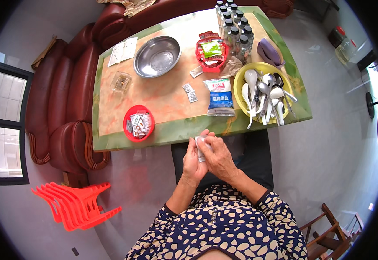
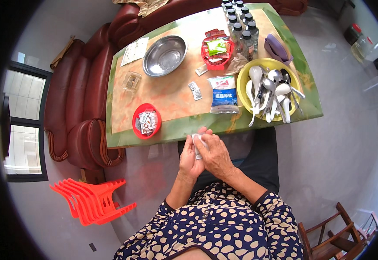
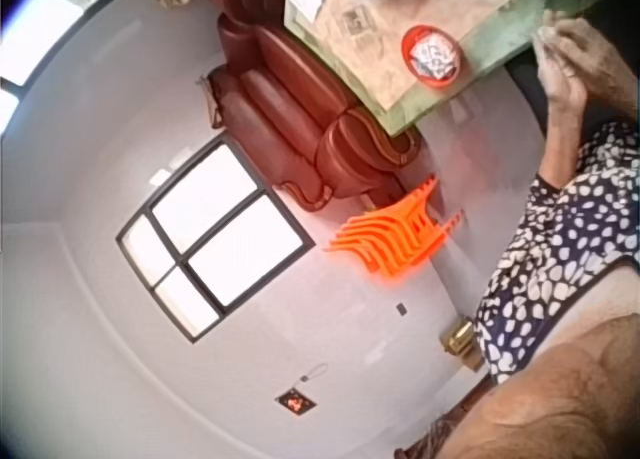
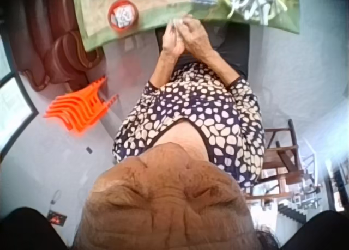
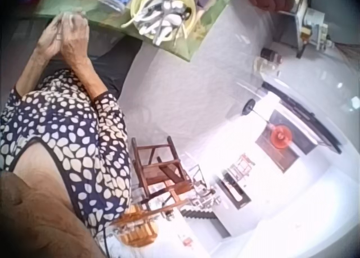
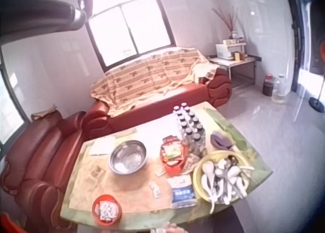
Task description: The person sits at a table and repeatedly picks up small white sachets from a red bowl. They fold each sachet by hand and place it back into the bowl. The person also briefly handles a larger blue and white packet near the end of the clip.
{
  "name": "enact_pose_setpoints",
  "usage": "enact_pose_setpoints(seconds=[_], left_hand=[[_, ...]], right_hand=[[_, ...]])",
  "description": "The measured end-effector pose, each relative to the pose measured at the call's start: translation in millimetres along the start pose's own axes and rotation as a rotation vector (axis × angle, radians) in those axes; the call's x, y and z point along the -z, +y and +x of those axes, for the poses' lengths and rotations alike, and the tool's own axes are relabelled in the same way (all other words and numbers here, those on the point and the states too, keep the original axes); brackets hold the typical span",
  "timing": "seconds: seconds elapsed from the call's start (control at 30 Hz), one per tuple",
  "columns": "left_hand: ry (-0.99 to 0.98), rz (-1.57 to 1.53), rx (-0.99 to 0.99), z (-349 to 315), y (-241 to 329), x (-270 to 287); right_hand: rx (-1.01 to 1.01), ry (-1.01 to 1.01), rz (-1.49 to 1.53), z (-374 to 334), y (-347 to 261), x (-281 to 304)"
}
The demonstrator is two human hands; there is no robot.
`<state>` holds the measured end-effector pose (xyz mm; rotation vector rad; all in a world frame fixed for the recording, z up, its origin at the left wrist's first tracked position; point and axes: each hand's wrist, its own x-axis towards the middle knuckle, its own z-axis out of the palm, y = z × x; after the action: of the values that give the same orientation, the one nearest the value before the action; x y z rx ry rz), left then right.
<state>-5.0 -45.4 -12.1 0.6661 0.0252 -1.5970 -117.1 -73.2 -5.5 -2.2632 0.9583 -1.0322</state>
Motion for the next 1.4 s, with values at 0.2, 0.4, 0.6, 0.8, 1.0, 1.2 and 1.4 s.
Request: enact_pose_setpoints(seconds=[0.2,0.4,0.6,0.8,1.0,1.2,1.4], left_hand=[[-0.039,0.081,0.026,-2,4,-9],[-0.01,0.087,-0.011,2,-3,-4],[-0.025,0.065,-0.062,5,8,2],[-0.052,0.063,-0.026,2,10,5],[-0.077,0.086,0.018,-2,4,-13],[-0.102,0.037,0.018,-2,12,-7],[-0.021,0.073,0.041,-2,1,-11]], right_hand=[[0.048,0.055,-0.079,8,-10,0],[-0.044,0.02,-0.151,4,-3,2],[-0.139,-0.147,-0.033,-15,-18,19],[-0.038,-0.144,0.188,-6,-14,26],[0.027,-0.043,-0.011,6,-3,12],[0.099,-0.233,0.171,-8,-7,19],[-0.041,-0.031,-0.001,14,2,7]])
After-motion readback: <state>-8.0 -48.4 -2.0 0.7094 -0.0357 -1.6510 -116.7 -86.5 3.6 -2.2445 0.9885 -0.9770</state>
